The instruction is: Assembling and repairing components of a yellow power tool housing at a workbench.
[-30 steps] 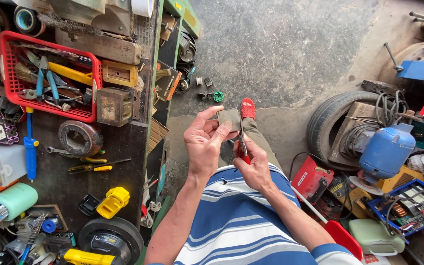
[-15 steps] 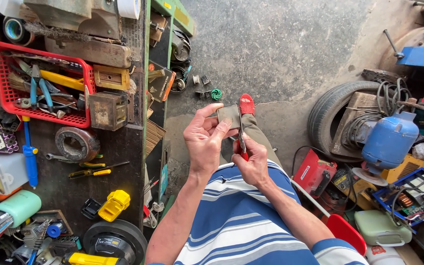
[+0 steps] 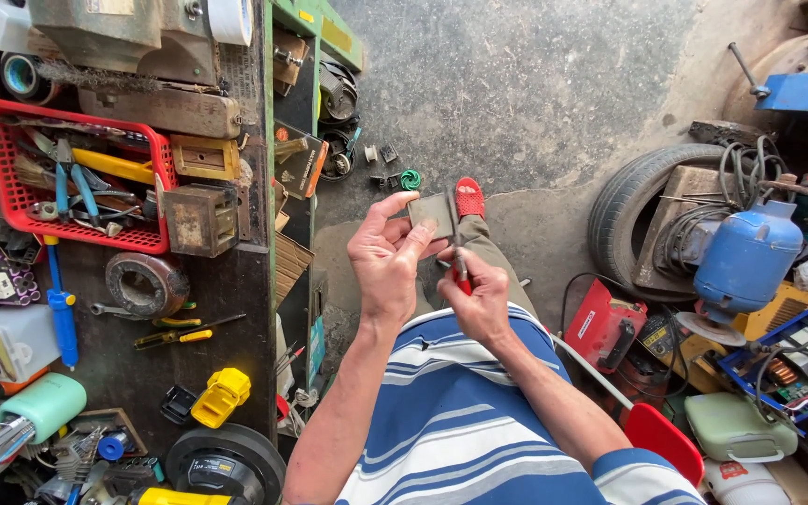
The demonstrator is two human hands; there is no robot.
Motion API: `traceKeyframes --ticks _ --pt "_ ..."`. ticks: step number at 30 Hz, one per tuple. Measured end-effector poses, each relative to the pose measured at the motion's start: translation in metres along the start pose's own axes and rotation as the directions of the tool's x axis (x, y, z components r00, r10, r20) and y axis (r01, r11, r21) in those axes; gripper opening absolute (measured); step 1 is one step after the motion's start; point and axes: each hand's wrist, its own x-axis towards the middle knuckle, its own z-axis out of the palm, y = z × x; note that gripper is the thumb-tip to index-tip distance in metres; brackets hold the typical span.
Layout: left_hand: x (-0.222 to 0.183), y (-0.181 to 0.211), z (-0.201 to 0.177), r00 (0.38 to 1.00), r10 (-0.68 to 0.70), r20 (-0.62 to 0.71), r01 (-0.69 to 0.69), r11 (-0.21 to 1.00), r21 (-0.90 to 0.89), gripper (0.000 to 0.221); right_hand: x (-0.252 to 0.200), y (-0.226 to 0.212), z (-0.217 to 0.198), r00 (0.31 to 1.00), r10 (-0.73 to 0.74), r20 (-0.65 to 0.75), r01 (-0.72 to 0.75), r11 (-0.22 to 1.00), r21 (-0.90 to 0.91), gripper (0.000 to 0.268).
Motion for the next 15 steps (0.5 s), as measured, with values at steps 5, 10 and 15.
traceKeyframes --ticks 5,10,15 --pt "0.004 0.005 0.004 0.999 -0.043 0.008 0.044 0.994 -0.103 0.035 0.037 -0.018 -0.022 0.998 -0.007 -0.065 0.024 0.962 0.272 0.025" --pt "-0.002 0.022 -0.001 0.997 -0.077 -0.004 0.075 0.985 -0.156 0.034 0.039 0.006 -0.050 0.996 0.082 -0.041 -0.062 0.932 0.356 0.053" --pt "-0.001 0.020 -0.016 0.997 -0.071 -0.036 0.062 0.978 -0.201 0.035 0.011 0.008 -0.038 0.983 0.151 0.105 -0.174 0.950 0.260 0.055"
